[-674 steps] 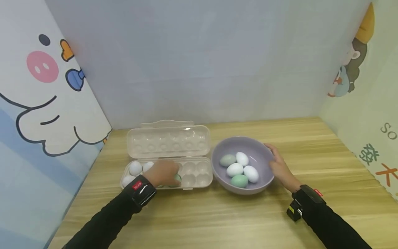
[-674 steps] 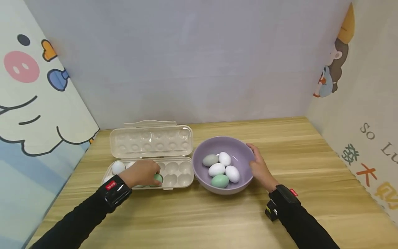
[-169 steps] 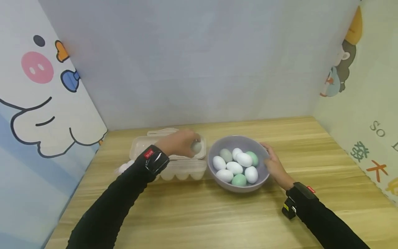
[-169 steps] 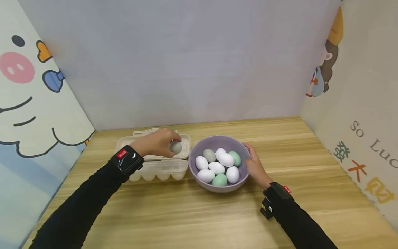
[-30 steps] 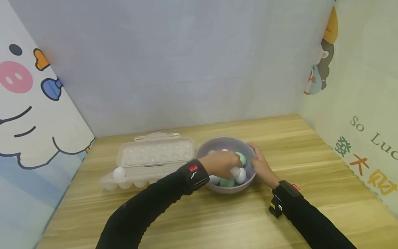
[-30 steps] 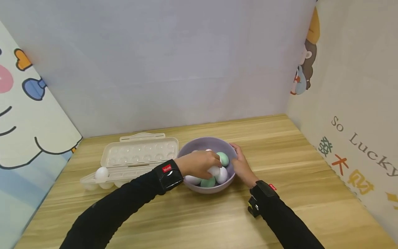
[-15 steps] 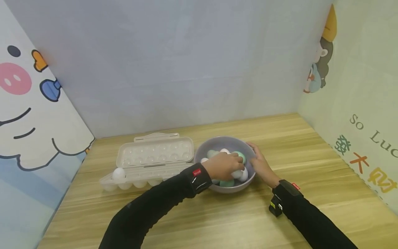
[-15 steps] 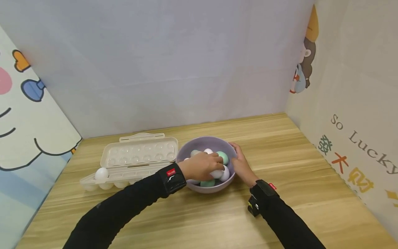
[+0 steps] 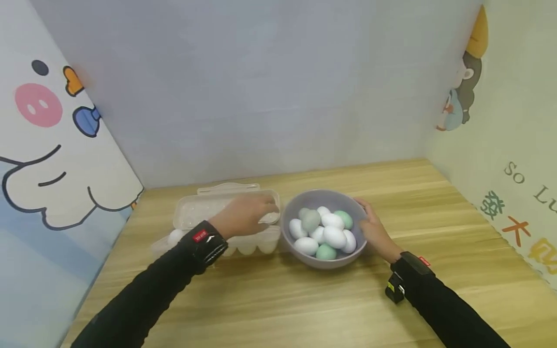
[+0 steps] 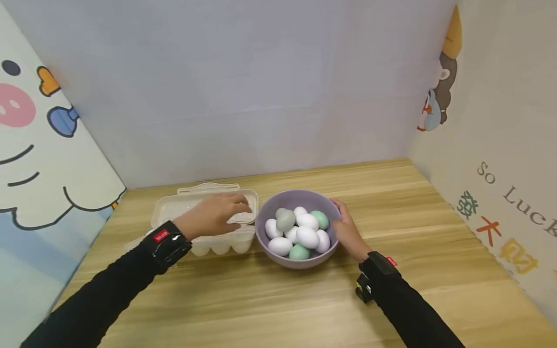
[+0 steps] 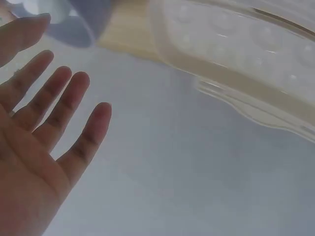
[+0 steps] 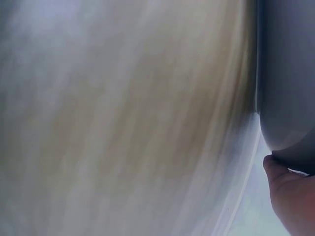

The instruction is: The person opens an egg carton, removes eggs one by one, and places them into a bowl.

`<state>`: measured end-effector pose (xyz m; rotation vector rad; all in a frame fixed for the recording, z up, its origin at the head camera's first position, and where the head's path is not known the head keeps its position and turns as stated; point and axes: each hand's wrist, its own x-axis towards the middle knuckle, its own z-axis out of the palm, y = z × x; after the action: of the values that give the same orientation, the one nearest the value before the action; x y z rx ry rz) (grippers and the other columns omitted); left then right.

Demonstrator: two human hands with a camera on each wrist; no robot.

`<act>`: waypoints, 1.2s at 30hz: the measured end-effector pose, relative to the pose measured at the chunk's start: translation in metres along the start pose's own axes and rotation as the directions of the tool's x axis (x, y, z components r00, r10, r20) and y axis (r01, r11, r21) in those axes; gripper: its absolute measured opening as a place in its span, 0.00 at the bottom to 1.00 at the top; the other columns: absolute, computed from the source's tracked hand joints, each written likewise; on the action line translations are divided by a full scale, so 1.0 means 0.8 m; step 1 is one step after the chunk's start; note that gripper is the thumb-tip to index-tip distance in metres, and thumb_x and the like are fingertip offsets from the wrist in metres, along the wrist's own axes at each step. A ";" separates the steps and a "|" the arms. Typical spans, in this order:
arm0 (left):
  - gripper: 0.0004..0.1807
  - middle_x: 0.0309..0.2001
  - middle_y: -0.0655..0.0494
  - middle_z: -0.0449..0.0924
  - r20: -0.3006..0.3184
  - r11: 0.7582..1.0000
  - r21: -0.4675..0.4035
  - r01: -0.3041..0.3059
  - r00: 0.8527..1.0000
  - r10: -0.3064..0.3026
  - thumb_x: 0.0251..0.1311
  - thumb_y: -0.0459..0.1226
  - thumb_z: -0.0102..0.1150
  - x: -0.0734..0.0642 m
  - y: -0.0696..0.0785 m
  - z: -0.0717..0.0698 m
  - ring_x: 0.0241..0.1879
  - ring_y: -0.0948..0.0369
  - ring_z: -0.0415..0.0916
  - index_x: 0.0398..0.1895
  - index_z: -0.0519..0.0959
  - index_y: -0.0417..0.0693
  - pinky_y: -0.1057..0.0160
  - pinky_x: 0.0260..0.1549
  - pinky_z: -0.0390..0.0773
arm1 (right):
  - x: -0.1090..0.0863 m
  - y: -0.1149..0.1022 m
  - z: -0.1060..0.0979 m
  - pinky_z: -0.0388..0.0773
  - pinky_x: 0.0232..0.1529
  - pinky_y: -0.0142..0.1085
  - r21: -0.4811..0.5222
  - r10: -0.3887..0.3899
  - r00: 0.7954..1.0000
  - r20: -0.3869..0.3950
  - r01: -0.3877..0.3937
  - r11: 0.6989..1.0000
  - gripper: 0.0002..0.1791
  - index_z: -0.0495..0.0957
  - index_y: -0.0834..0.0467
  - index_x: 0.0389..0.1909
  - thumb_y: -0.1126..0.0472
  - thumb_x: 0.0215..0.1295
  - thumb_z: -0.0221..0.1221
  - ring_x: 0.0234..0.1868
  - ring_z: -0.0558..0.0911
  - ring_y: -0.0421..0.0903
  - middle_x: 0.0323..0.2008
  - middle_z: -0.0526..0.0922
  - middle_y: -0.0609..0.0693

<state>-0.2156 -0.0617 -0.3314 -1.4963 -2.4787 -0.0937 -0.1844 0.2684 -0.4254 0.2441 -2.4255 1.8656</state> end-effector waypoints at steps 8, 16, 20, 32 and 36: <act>0.16 0.35 0.53 0.74 0.049 0.967 0.025 0.255 0.966 -0.256 0.44 0.37 0.64 -0.110 -0.075 0.006 0.37 0.56 0.73 0.39 0.76 0.45 0.57 0.36 0.75 | -0.001 -0.004 0.000 0.47 0.62 0.56 0.033 -0.005 1.000 0.018 0.005 0.999 0.37 0.44 0.59 0.66 0.78 0.51 0.35 0.65 0.48 0.60 0.66 0.47 0.62; 0.22 0.41 0.43 0.76 0.328 0.793 0.000 0.609 0.749 -0.575 0.48 0.44 0.59 -0.188 -0.139 0.026 0.42 0.48 0.73 0.43 0.74 0.37 0.49 0.42 0.72 | -0.001 -0.004 -0.002 0.48 0.62 0.57 0.022 -0.002 1.000 0.022 0.002 1.000 0.36 0.43 0.59 0.66 0.78 0.53 0.35 0.65 0.47 0.61 0.67 0.45 0.62; 0.21 0.28 0.49 0.73 0.430 0.682 -0.020 0.731 0.622 -0.654 0.45 0.47 0.59 -0.211 -0.154 0.038 0.28 0.53 0.69 0.32 0.74 0.37 0.55 0.29 0.71 | -0.002 -0.003 0.000 0.46 0.62 0.57 0.021 0.012 0.999 0.033 -0.012 1.000 0.35 0.42 0.59 0.66 0.77 0.55 0.35 0.66 0.46 0.60 0.67 0.45 0.61; 0.18 0.17 0.58 0.64 0.436 0.620 -0.061 0.782 0.580 -0.689 0.40 0.50 0.64 -0.219 -0.165 0.056 0.20 0.59 0.62 0.18 0.71 0.47 0.62 0.18 0.61 | -0.002 -0.006 0.001 0.46 0.62 0.57 0.020 0.001 1.000 0.019 -0.001 1.000 0.35 0.44 0.59 0.66 0.77 0.55 0.35 0.66 0.46 0.59 0.67 0.45 0.60; 0.18 0.21 0.55 0.69 0.365 0.604 -0.101 0.790 0.594 -0.717 0.37 0.47 0.66 -0.214 -0.167 0.059 0.22 0.57 0.65 0.24 0.73 0.44 0.59 0.21 0.66 | -0.003 -0.005 0.001 0.48 0.62 0.58 0.023 0.006 1.000 0.019 -0.006 1.000 0.35 0.44 0.59 0.66 0.77 0.54 0.35 0.65 0.47 0.60 0.67 0.46 0.61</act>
<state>-0.2650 -0.2643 -0.4086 -0.3721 -3.2876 -0.3822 -0.1815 0.2667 -0.4225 0.2567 -2.4206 1.9032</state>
